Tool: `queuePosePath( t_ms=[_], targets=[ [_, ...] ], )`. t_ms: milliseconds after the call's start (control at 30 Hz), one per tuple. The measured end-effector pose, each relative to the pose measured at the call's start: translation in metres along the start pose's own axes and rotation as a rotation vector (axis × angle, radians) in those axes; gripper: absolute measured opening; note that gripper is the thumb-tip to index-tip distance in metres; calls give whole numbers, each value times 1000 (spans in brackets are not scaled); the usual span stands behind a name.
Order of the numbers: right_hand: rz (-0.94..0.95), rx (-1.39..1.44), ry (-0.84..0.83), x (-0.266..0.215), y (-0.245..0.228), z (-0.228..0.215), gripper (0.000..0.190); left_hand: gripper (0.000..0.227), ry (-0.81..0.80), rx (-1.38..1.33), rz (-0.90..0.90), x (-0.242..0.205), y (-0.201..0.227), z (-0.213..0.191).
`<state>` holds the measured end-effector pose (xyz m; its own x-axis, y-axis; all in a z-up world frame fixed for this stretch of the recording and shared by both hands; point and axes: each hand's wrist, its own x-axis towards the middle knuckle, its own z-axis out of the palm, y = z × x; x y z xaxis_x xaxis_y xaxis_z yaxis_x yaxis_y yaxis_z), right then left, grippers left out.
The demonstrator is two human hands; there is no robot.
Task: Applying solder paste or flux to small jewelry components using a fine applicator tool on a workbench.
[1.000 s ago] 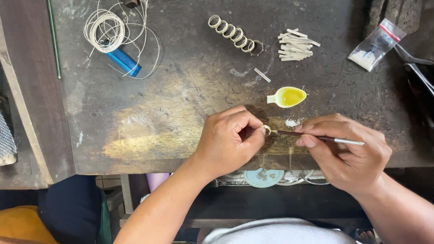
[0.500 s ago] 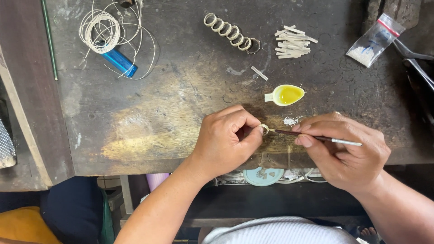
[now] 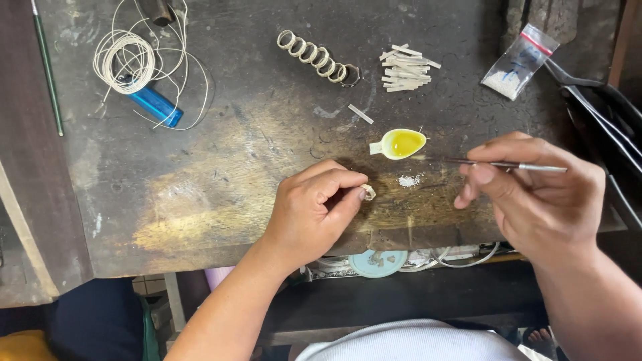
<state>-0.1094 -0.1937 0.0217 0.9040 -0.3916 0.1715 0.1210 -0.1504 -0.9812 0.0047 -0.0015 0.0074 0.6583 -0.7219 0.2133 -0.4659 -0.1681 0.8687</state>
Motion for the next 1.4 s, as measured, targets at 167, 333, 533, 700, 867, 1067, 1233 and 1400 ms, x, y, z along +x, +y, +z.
queuePosePath(
  t_ms=[167,333,533,700,867,1067,1233,1400],
  targets=[
    [180,50,28,6,1,-9,22,10,-13,-34,-4,-4,-4,-1],
    [124,-119,-69,10,-1,-8,13,13,-43,-46,10,-3,-3,-3],
    [131,-298,-51,12,-6,-2,8,14,-63,-58,17,-2,-3,-5],
    [94,-342,-65,12,-5,-1,7,14,-68,-78,4,-1,-3,-6],
    [85,-323,-51,14,-6,1,6,14,-78,-92,0,0,-3,-6],
    [102,-329,-39,16,-7,1,6,13,-81,-99,5,1,-2,-7],
    [107,-343,-49,16,-7,1,5,13,-85,-101,-17,1,-1,-7],
    [101,-334,-20,17,-8,2,5,13,-81,-102,-17,1,-1,-8]
  ],
)
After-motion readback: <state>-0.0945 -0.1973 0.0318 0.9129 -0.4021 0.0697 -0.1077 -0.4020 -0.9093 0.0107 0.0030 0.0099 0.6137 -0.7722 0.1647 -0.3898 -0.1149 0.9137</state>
